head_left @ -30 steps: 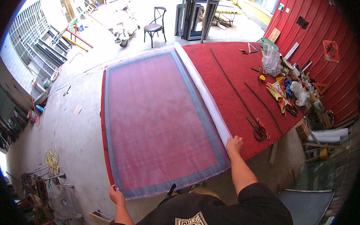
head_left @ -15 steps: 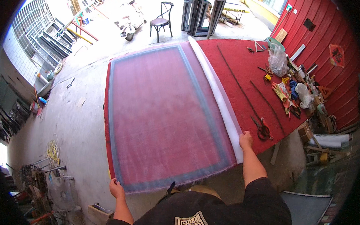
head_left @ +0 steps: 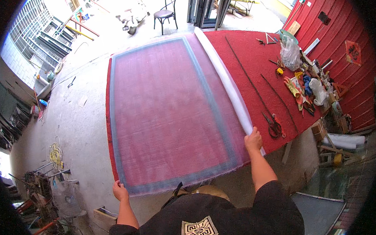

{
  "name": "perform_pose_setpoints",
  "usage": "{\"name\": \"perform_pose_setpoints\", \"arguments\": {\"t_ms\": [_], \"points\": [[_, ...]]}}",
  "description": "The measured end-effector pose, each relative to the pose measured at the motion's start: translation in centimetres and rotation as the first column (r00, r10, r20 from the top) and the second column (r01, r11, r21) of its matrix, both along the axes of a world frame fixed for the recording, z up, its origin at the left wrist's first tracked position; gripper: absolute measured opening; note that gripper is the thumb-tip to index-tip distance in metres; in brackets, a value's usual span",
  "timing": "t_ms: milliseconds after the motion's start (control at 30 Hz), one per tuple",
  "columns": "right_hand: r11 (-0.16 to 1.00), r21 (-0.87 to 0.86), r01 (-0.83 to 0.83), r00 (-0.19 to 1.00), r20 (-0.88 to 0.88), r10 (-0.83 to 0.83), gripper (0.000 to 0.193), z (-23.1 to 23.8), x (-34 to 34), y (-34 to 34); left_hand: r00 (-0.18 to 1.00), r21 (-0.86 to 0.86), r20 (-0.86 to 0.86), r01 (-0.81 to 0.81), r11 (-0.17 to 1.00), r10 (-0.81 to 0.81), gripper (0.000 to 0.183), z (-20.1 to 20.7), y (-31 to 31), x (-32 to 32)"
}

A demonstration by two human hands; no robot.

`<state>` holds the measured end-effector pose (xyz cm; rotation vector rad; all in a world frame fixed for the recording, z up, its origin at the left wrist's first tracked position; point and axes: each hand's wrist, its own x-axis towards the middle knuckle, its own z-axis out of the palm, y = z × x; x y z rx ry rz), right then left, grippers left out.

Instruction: The person places a metal screen frame onto a work table, unrolls a sheet of screen mesh over it, and uses a tool to press a spline into the frame groove to secure the mesh.

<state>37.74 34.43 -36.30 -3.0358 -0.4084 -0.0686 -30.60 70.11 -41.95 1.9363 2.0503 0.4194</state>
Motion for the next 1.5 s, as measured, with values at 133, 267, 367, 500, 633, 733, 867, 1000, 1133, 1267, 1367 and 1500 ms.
{"name": "perform_pose_setpoints", "arguments": {"t_ms": [133,267,367,500,633,733,867,1000,1133,1267,1367,1500], "points": [[0.975,0.129,0.181,0.982,-0.071,-0.173,0.054,0.8,4.2,-1.3,1.000,-0.040,0.023,-0.010,0.999,0.011,0.028,0.3,0.0,-0.1],[0.964,-0.013,0.264,0.923,-0.285,-0.256,0.064,-0.2,7.8,-4.0,0.999,0.010,0.031,0.008,1.000,-0.008,0.028,-0.3,-0.1,0.4],[0.988,0.008,0.153,0.980,-0.133,-0.151,0.078,0.7,5.6,-2.9,1.000,0.049,0.015,0.012,0.999,-0.012,0.028,-0.1,-0.3,-0.3],[0.995,0.032,0.098,0.986,-0.138,-0.092,0.082,2.7,3.0,-2.9,1.000,-0.003,0.004,-0.015,1.000,0.015,0.029,-0.5,0.0,-0.4],[0.993,0.061,0.101,0.975,-0.205,-0.087,0.090,1.7,4.2,-3.7,1.000,-0.014,-0.009,0.000,1.000,0.000,0.029,-1.1,0.5,-0.5],[0.993,0.101,0.064,0.991,-0.124,-0.051,0.094,-1.2,5.4,-4.9,1.000,-0.047,-0.010,0.026,0.999,-0.026,0.030,-1.6,1.1,-1.0],[1.000,0.016,-0.015,0.993,-0.113,0.017,0.110,1.4,3.6,-3.6,0.999,-0.031,0.037,0.036,0.999,-0.035,0.032,-1.9,1.4,-1.4],[0.967,0.233,-0.102,0.984,0.166,0.064,0.078,3.2,0.0,-5.9,0.997,-0.117,0.073,0.007,0.993,0.001,0.033,0.1,-0.1,-0.9],[0.904,0.404,0.138,0.987,0.015,-0.157,0.051,2.2,-4.7,-8.2,0.993,-0.082,0.110,0.045,0.996,-0.036,0.038,-0.1,-0.9,-1.8],[0.644,0.433,0.631,0.722,-0.630,-0.285,0.052,-2.3,-8.8,-10.9,0.990,-0.058,0.112,0.095,0.994,-0.088,0.043,-0.4,-2.3,-2.6],[0.438,0.453,0.777,0.551,-0.825,-0.123,0.058,-3.6,-11.4,-10.2,0.992,-0.095,0.124,0.042,0.995,-0.030,0.047,-0.5,-2.7,-3.2],[0.411,0.354,0.840,0.462,-0.864,-0.201,0.062,-5.1,-9.9,-10.0,0.982,-0.138,0.186,-0.019,0.990,0.045,0.046,-0.3,-3.3,-3.1]]}}
